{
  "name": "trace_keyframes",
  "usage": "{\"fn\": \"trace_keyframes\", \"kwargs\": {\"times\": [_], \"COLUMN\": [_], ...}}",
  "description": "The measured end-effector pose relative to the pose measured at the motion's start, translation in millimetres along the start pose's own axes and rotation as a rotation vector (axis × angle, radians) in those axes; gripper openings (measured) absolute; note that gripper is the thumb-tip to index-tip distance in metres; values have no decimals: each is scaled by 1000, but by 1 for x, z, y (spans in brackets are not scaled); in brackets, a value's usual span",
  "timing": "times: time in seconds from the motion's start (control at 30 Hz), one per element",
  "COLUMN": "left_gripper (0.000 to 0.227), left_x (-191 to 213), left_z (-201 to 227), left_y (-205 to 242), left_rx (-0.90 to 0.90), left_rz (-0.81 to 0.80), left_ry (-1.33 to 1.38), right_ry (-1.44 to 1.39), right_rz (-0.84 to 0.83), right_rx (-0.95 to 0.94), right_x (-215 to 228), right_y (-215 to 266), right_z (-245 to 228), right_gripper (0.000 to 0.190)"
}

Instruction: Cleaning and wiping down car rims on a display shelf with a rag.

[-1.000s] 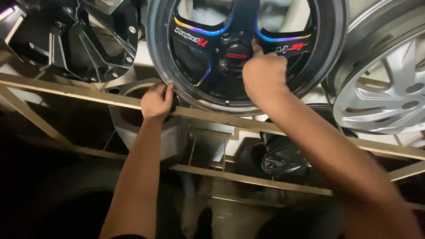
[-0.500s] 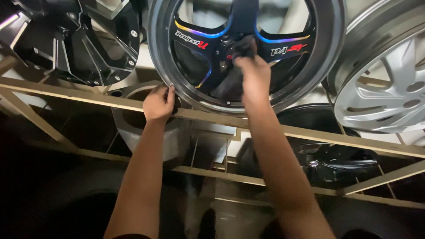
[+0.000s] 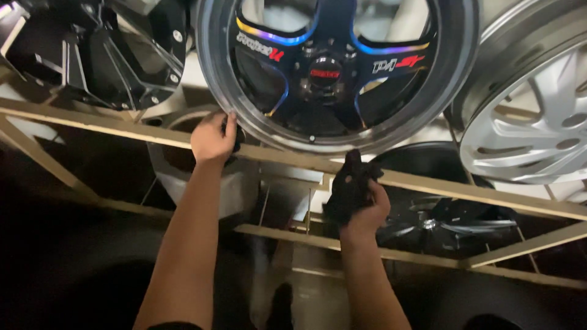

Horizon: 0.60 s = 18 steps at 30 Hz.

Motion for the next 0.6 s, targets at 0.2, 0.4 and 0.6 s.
{"fn": "trace_keyframes", "kwargs": {"times": [0.2, 0.4, 0.6], "left_gripper": [34, 34, 36], "left_x": [1, 2, -6], "left_z": [1, 1, -5], "left_y": [1, 1, -5], "left_rx": [-62, -58, -10], "left_rz": [47, 9, -9], "left_ry": [7, 28, -49], "right_ry": [-114, 954, 1730], "right_rz": [-310, -451, -547], "right_rx": [359, 943, 841], "right_x": [7, -107, -119], "right_y": [-47, -58, -64], "right_z": [34, -22, -31], "right_gripper": [10, 23, 24]}}
Point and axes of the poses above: each hand's wrist, its own y-axis away from the middle knuckle, its own x-axis out of the back of the hand, z = x × y, the point moved 3 cm from there along -y, towards the middle knuckle, and after that the axes turned 4 degrees about -z, right-handed, at the moved point
